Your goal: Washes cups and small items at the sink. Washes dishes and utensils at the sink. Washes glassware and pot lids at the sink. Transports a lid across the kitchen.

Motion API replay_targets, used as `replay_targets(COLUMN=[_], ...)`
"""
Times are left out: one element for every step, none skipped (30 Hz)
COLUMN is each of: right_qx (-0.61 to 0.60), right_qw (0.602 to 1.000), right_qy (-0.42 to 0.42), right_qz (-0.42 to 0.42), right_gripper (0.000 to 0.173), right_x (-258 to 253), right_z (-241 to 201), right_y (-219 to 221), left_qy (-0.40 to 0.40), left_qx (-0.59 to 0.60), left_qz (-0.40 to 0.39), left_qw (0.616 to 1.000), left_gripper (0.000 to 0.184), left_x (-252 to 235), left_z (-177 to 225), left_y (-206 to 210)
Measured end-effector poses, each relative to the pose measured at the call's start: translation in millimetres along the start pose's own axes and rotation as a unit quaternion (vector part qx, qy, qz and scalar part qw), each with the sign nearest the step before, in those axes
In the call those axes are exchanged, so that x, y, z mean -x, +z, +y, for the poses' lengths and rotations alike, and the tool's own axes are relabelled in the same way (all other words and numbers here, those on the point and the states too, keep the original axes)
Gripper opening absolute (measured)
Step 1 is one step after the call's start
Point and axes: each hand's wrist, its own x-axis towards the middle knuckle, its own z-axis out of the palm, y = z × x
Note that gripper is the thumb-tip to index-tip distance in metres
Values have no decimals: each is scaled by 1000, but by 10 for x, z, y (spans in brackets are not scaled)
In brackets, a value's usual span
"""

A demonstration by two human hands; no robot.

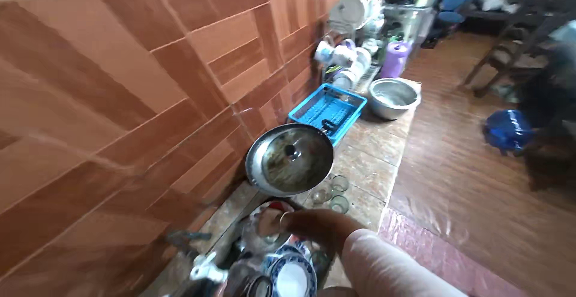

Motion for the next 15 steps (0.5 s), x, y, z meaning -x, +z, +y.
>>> replay_targets(right_qx=[62,99,130,150,160,158,144,122,101,85,73,62,54,50,45], right_qw=[994,994,985,977,971,970,970,972,972,971,970,970,971,973,975], right_qy=[54,-33,-110,-150,-172,-183,-192,-201,-211,-222,-231,-235,-232,-225,-219], right_qz=[-73,-25,17,31,32,30,29,29,30,29,25,15,3,-7,-13], right_gripper=[44,37,31,29,26,25,25,27,30,32,34,36,38,40,43], right_x=[204,206,78,-35,-94,-141,-194,-253,-311,-357,-395,-422,-437,-452,-475], right_z=[-251,-163,-63,-62,-125,-203,-283,-354,-419,-477,-531,-585,-638,-682,-711], right_y=[-233,-210,-145,-121,-121,-117,-84,-22,49,111,164,203,234,263,292], left_qy=[-14,-34,-45,-45,-38,-29,-17,-4,11,27,45,60,71,82,89], left_qx=[-6,7,23,36,53,66,75,81,91,97,100,100,97,96,98], left_qz=[44,81,105,123,142,162,181,197,208,215,216,216,221,226,227], left_qw=[999,996,993,991,988,984,980,977,974,971,970,969,968,966,965], left_gripper=[45,46,47,49,50,51,52,52,52,51,50,49,48,44,43], left_x=[50,87,165,262,365,461,562,658,750,821,891,972,1055,1133,1215], left_z=[-2,-38,-56,-70,-70,-62,-62,-76,-94,-132,-171,-200,-217,-223,-226], left_y=[-13,-123,-229,-320,-382,-417,-448,-487,-535,-606,-677,-734,-772,-794,-806])
